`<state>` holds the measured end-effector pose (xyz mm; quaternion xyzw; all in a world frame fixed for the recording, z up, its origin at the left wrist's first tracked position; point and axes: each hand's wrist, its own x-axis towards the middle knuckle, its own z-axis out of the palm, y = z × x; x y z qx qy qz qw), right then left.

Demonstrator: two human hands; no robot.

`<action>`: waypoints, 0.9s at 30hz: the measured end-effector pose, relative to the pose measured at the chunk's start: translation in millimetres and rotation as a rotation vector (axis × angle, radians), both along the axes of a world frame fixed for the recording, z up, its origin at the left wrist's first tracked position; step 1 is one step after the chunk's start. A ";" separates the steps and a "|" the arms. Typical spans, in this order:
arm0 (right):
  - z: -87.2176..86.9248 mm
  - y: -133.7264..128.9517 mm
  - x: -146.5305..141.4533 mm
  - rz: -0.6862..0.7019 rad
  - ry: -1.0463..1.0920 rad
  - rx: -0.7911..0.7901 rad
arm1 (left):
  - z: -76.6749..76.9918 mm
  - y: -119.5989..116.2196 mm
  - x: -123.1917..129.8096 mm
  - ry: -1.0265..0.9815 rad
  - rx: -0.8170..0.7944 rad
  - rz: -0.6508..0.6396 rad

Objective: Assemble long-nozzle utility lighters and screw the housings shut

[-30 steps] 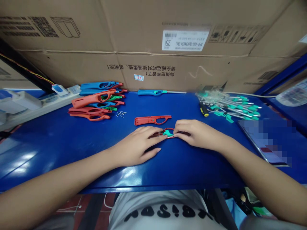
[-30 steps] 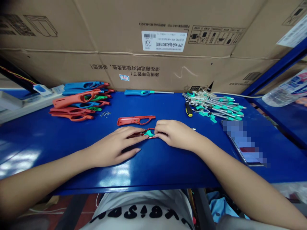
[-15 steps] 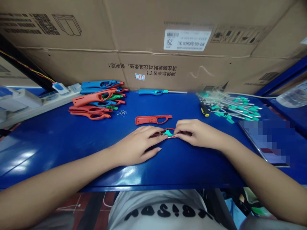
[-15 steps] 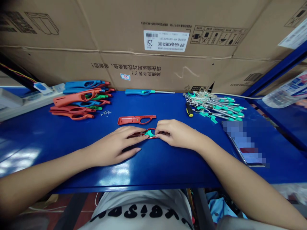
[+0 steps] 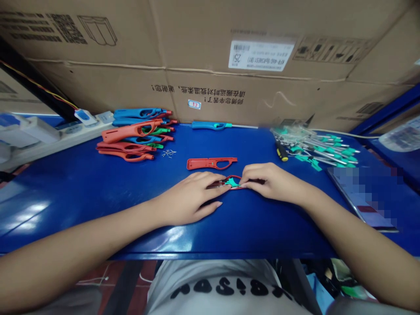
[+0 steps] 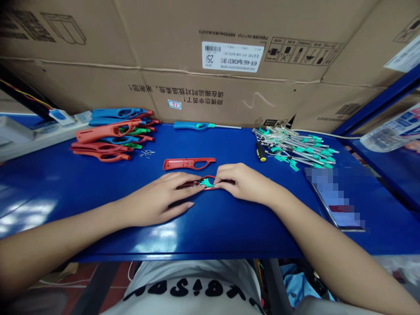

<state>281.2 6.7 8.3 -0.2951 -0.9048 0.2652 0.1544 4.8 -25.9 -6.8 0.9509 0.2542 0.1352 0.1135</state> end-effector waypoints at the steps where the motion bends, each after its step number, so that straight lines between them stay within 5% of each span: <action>1: -0.1 0.1 -0.1 0.001 0.001 0.000 | 0.0 0.0 -0.1 0.006 0.001 0.000; 27: 6.1 -5.5 -1.3 -0.006 -0.051 0.004 | 1.9 -1.1 0.1 0.024 -0.026 -0.006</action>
